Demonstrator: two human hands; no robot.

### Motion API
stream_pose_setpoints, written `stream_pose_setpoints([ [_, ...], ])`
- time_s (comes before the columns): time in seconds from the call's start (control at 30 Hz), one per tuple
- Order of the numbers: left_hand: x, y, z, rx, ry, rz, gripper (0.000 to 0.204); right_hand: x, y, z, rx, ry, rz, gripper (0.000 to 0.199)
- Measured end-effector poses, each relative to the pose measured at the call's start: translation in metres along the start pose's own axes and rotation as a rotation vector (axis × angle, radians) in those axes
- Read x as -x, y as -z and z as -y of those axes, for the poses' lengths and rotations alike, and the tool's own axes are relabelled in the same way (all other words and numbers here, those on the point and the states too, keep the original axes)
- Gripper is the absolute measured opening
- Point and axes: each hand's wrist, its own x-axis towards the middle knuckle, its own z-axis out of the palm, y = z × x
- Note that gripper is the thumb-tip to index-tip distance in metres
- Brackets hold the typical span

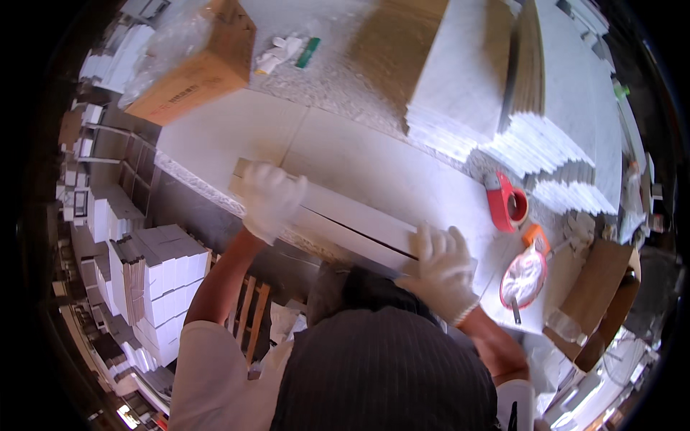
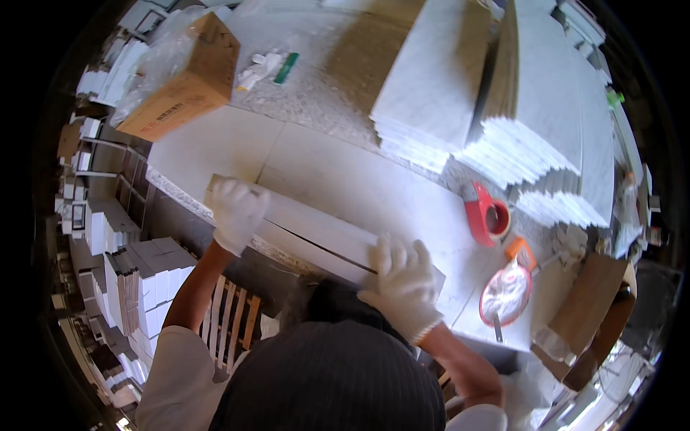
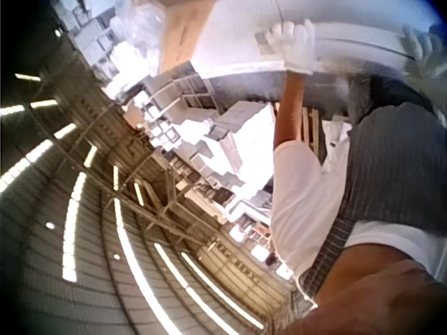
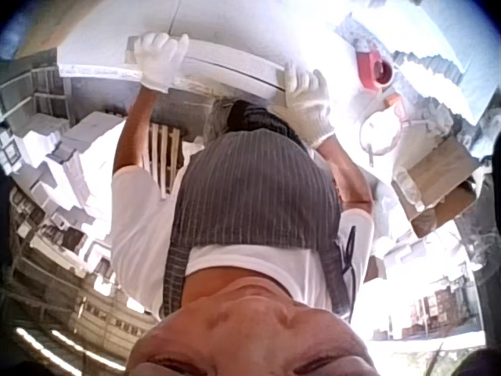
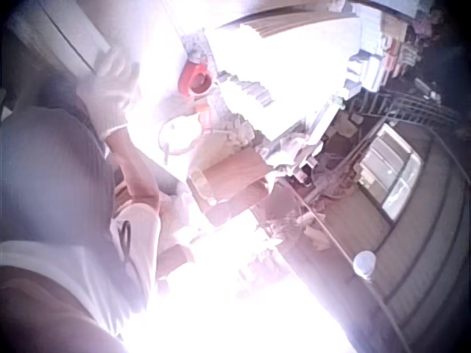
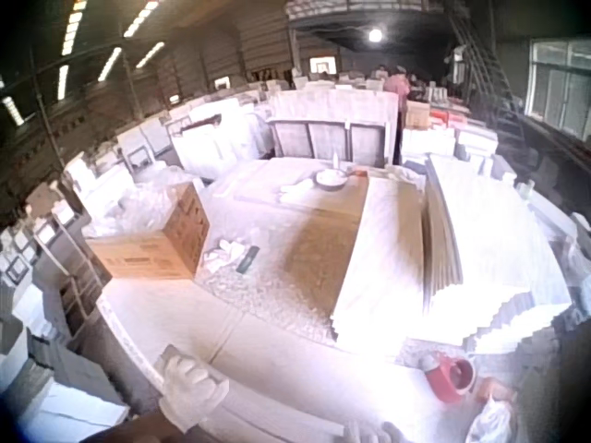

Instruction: The person wraps rectangular white tiles in plastic film and places them into a cardboard box. They use a tape dispenser to seal the box and then carry the box to a stack of similar boxes.

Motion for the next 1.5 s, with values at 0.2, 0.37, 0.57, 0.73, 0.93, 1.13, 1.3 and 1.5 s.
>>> stream_pose_setpoints([
  [0.2, -0.037, 0.009, -0.046, 0.344, 0.053, 0.151, 0.044, -0.083, -0.032, 0.047, -0.098, 0.048, -0.109, 0.087],
  [0.37, -0.045, 0.017, -0.041, 0.367, -0.018, 0.240, 0.048, -0.046, -0.015, 0.019, -0.054, 0.090, -0.154, 0.088],
  [0.57, -0.037, 0.013, -0.041, 0.354, 0.029, 0.171, 0.048, 0.025, -0.021, -0.028, -0.081, -0.124, -0.178, 0.097],
  [0.73, -0.029, 0.024, -0.034, 0.282, 0.096, 0.133, 0.041, 0.029, -0.023, -0.022, -0.033, -0.148, -0.250, 0.100],
  [0.93, -0.024, 0.022, -0.035, 0.289, 0.123, 0.182, 0.034, 0.038, -0.013, -0.058, -0.396, -0.107, -0.211, 0.086],
  [1.13, -0.021, 0.016, -0.039, 0.329, 0.116, 0.155, 0.028, 0.032, -0.059, -0.155, 0.071, -0.496, -0.421, 0.079],
  [1.3, -0.023, 0.013, -0.036, 0.312, 0.117, 0.148, 0.027, 0.024, -0.102, -0.202, 0.013, -0.745, -0.112, 0.060],
  [1.5, -0.016, 0.018, -0.033, 0.313, 0.125, 0.114, 0.026, 0.021, -0.063, -0.202, -0.400, -0.668, -0.175, 0.048],
])
